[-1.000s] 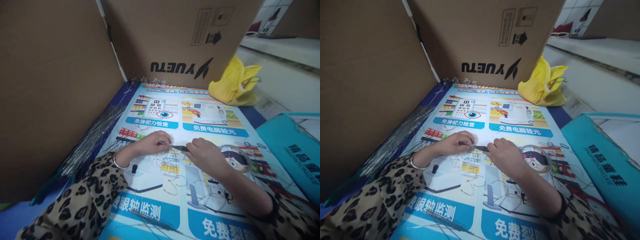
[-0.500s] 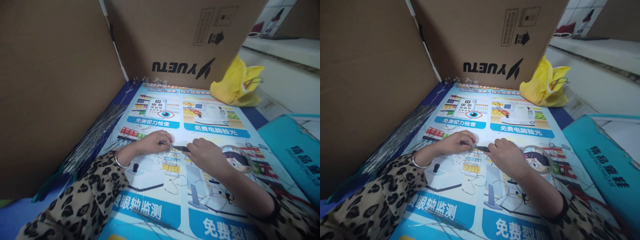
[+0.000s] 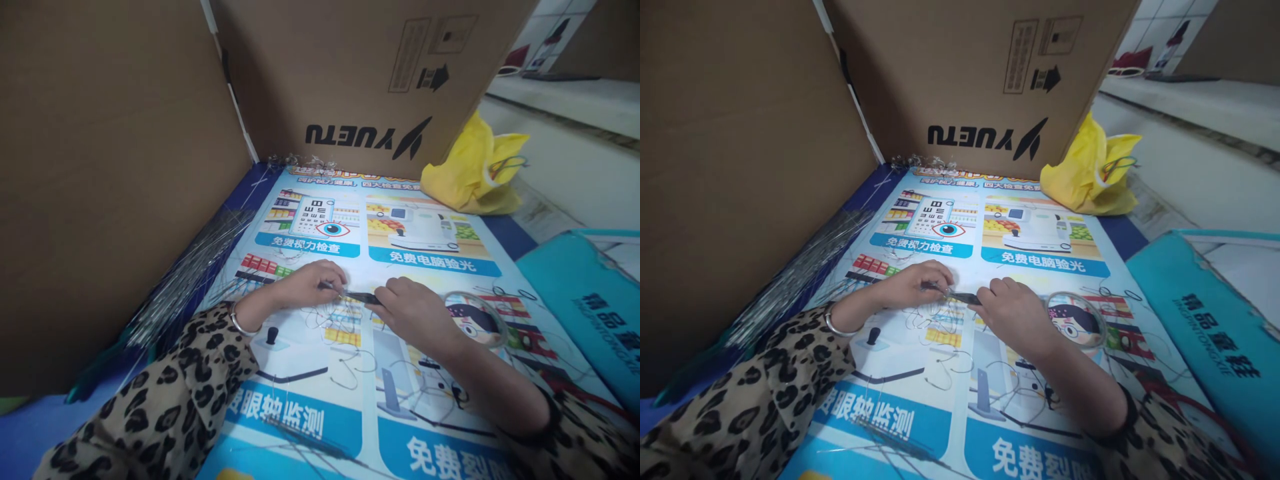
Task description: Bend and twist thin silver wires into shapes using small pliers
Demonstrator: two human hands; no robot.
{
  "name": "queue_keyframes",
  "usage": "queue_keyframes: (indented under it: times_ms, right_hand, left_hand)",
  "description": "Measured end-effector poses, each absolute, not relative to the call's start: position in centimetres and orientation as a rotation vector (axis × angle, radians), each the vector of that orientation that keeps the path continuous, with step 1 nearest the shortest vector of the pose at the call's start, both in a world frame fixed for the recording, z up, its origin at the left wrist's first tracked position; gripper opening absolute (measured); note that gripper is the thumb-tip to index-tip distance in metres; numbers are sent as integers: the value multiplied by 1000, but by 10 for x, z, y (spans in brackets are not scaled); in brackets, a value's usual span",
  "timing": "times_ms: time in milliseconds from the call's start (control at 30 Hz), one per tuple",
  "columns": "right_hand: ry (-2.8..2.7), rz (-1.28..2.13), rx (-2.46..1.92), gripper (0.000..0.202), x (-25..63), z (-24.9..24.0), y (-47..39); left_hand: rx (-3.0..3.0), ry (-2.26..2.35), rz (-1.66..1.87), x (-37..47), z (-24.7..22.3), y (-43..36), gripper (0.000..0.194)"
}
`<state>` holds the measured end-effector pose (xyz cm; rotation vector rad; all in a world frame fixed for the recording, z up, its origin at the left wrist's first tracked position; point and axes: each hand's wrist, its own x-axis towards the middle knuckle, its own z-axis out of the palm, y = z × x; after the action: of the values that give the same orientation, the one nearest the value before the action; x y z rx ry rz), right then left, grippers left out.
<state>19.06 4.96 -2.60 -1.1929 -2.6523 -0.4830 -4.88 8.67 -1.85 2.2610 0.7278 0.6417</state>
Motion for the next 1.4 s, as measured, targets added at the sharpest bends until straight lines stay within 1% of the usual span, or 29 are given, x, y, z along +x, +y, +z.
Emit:
queue_keyframes:
  times_ms: [100,333,900,1133,1400]
  right_hand:
    - [-2646,-489,-1190,26,191,-26,49]
    - [-2653,-486,-1175,25,190,-25,49]
    - [-2681,-477,-1167,22,186,-22,51]
    - [-2680,-492,-1175,23,185,-23,52]
    - [-2680,-456,-1191,23,186,-24,52]
  left_hand:
    - [2258,705,656,-49,-20,88,4]
    - [2246,699,641,-49,-19,88,9]
    - [2254,721,639,-51,-24,89,7]
    - [2281,710,646,-50,-21,89,9]
    - [2273,692,655,-50,-22,89,3]
